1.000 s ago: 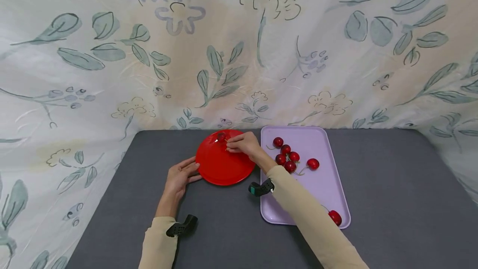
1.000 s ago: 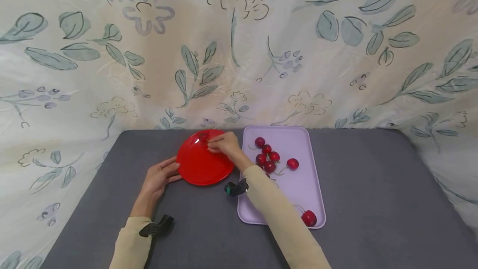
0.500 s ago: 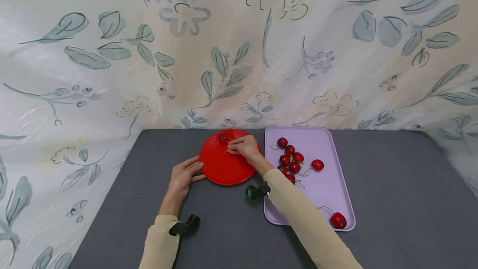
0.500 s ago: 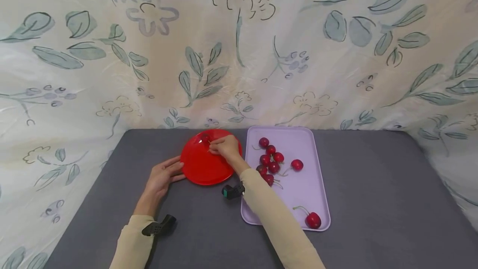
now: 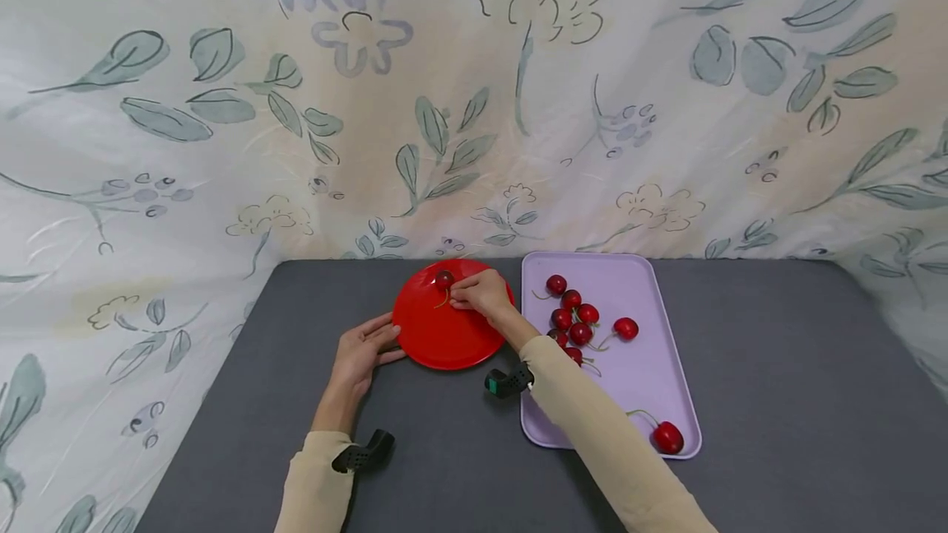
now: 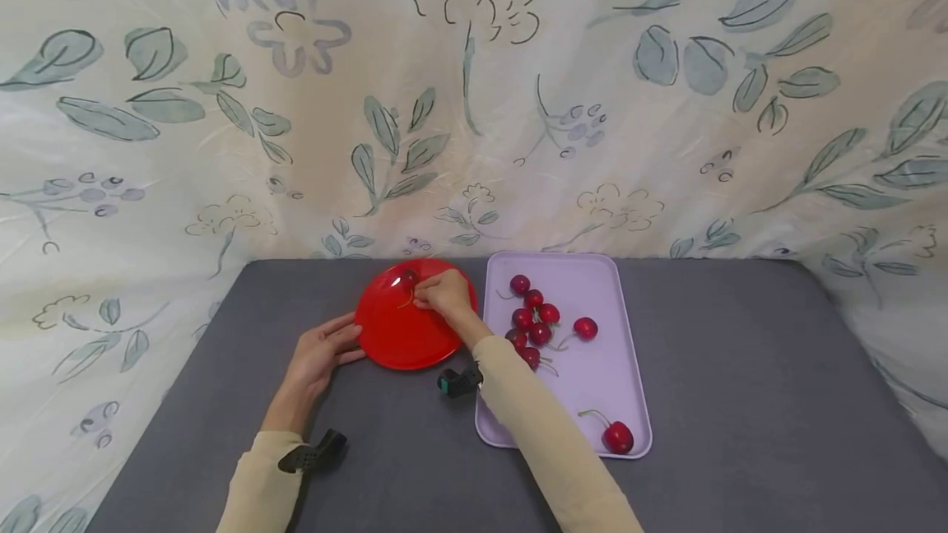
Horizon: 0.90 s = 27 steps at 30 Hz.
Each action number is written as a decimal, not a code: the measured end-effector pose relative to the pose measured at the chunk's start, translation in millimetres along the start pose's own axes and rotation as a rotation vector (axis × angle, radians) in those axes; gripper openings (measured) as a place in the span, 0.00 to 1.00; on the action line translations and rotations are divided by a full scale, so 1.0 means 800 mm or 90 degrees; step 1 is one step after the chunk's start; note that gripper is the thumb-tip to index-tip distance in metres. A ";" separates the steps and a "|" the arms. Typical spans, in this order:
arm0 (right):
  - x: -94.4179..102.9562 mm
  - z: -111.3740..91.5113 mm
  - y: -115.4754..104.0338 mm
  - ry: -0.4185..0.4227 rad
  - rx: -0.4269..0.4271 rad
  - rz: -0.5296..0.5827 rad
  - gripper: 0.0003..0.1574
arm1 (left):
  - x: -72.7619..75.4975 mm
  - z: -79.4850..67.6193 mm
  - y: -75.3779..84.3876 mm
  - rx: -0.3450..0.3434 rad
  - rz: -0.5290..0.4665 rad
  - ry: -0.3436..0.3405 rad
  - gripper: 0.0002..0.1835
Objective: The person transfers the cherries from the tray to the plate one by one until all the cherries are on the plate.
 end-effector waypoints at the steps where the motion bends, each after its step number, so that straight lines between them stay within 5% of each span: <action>1: 0.000 -0.001 -0.001 0.001 0.003 -0.006 0.12 | 0.001 0.000 0.000 -0.001 0.000 0.001 0.24; 14: 0.012 -0.015 -0.024 -0.030 0.052 -0.115 0.12 | 0.004 -0.001 0.000 -0.009 0.006 0.012 0.24; 27: 0.059 -0.044 -0.048 -0.079 0.151 -0.306 0.15 | -0.001 0.001 -0.005 -0.005 -0.004 0.011 0.24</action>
Point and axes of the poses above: each hand's wrist, its own z-axis towards the middle knuckle, its own x-axis out of the back of the hand, y = z × x, the point moved 1 cm from there along z, towards the middle knuckle, and after that the axes turned 6 degrees about -z, right-handed, at the moved point
